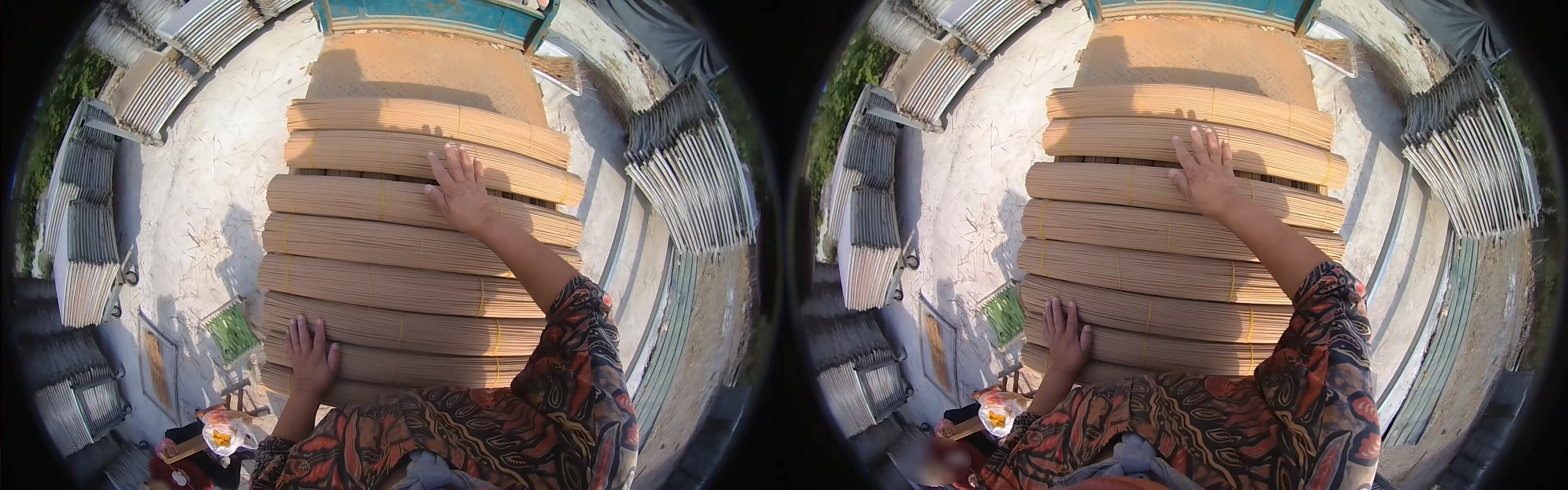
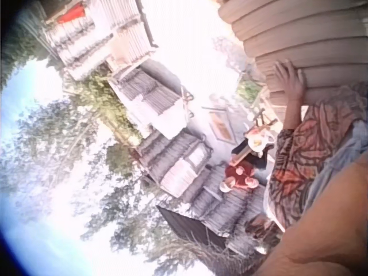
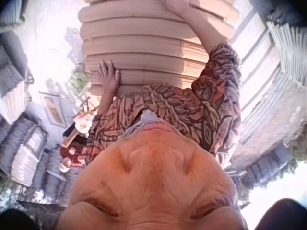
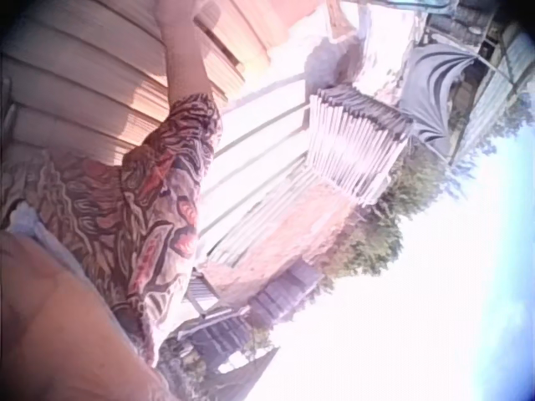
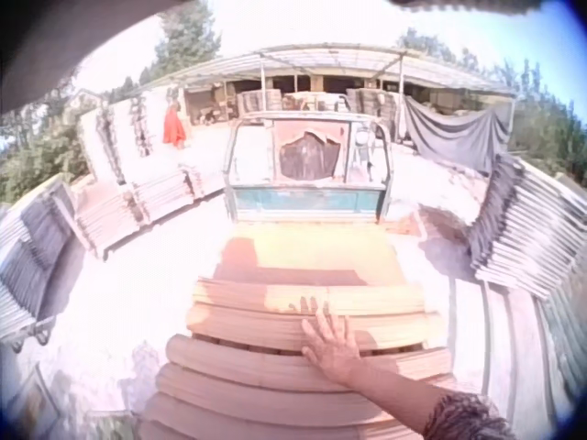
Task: The person gathers thin wooden sticks, aligns them into bundles, and secures them with rubber bands. The person also stacks the finished bundles on a nearby cart.
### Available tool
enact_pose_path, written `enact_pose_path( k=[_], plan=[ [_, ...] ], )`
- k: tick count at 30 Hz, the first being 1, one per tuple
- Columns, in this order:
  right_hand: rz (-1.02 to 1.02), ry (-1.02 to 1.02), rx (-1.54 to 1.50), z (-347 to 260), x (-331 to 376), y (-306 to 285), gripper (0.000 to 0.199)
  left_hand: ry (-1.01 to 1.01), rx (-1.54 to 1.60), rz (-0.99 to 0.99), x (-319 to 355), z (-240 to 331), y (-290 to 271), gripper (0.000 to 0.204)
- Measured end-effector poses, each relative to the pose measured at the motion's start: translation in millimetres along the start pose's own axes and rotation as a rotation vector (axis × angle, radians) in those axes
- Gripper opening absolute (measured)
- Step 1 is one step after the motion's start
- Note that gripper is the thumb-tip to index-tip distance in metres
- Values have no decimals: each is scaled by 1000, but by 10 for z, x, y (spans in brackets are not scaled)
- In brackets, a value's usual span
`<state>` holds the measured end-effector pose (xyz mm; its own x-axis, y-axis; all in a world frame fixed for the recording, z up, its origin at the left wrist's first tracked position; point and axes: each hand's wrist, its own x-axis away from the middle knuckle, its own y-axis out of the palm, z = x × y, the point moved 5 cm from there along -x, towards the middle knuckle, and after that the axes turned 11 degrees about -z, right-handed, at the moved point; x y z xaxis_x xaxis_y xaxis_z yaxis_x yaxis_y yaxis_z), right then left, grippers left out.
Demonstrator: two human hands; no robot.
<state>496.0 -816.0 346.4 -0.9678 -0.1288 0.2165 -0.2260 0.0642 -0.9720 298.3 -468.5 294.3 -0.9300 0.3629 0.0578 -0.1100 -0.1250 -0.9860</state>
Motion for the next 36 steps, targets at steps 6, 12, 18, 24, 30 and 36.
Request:
enact_pose_path(
  k=[6,12,18,24,30,36],
  plan=[
    [-79,-155,3,-91,233,427,64,-11,16,-19,10,-5,-6,60],
    [16,-210,185,51,-172,277,63,-16,5,-27,16,-25,-24,59],
    [35,-108,196,-8,-24,182,64,-2,28,-8,-53,11,-42,59],
    [28,-291,58,-483,748,544,65,-16,30,-9,-6,22,-51,59],
    [-16,-200,194,-317,491,498,67,-28,22,-29,9,15,-54,59],
    [29,-134,200,-356,593,504,68,-11,17,8,-49,20,-63,58]
  ],
)
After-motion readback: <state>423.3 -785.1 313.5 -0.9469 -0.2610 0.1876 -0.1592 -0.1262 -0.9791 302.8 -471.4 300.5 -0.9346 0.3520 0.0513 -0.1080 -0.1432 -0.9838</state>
